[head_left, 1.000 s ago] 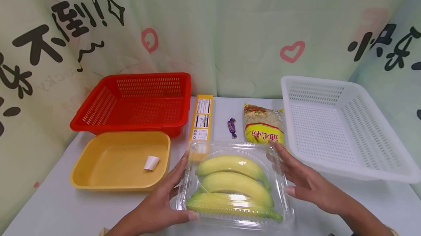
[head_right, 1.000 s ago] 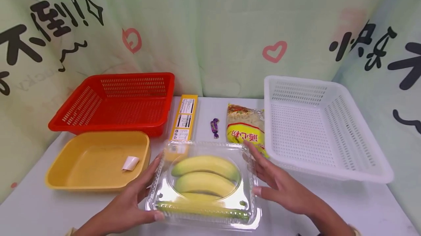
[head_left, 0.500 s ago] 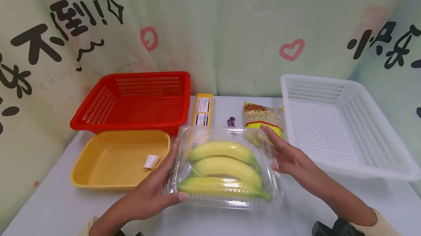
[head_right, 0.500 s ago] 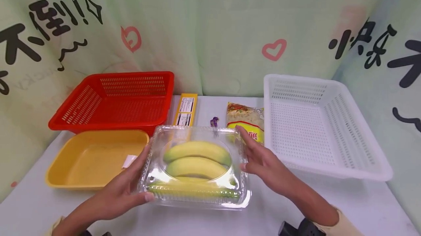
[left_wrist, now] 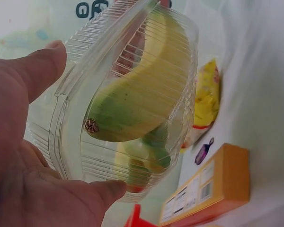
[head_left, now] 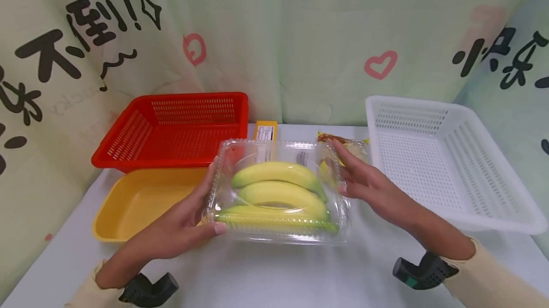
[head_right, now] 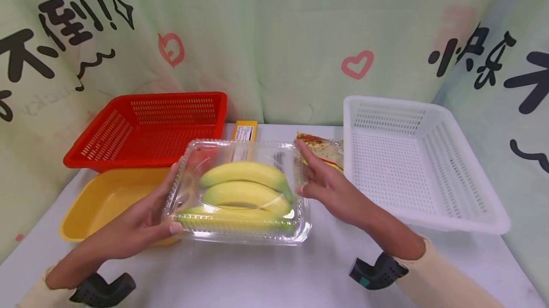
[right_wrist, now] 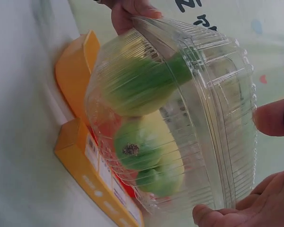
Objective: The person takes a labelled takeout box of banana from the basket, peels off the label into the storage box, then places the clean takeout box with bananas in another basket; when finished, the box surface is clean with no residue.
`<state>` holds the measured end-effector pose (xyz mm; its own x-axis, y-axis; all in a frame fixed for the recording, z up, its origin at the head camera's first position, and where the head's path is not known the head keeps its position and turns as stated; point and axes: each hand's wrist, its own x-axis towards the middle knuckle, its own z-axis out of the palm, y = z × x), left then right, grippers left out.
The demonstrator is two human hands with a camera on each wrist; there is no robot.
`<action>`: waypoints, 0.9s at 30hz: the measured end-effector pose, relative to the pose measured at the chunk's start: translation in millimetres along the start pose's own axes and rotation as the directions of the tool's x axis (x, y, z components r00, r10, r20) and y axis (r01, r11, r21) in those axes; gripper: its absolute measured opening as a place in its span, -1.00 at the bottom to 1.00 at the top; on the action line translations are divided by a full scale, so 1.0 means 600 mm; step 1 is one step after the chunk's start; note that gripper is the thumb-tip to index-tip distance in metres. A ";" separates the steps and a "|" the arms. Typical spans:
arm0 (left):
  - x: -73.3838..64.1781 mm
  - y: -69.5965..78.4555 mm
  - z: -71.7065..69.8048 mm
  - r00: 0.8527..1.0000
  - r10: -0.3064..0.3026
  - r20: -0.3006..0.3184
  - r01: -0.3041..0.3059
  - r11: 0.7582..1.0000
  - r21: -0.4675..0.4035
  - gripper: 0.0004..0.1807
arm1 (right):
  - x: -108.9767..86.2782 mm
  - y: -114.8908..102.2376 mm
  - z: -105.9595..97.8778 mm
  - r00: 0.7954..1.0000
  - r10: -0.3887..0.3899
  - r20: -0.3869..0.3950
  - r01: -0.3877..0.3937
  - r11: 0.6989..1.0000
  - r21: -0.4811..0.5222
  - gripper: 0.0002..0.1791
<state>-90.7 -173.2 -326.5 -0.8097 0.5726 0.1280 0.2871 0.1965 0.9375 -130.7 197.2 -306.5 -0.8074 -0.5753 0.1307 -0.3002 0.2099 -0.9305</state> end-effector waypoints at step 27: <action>0.028 0.023 -0.090 0.941 -0.077 -0.328 0.144 0.973 0.183 0.12 | 0.144 -0.055 -0.010 0.999 0.049 0.022 -0.050 0.999 0.019 -0.07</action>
<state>-128.3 -203.8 -293.8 -0.9524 0.2628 0.1543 0.2567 0.4190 0.8709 -193.5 145.7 -262.5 -0.8096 -0.5819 0.0772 -0.2503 0.2233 -0.9421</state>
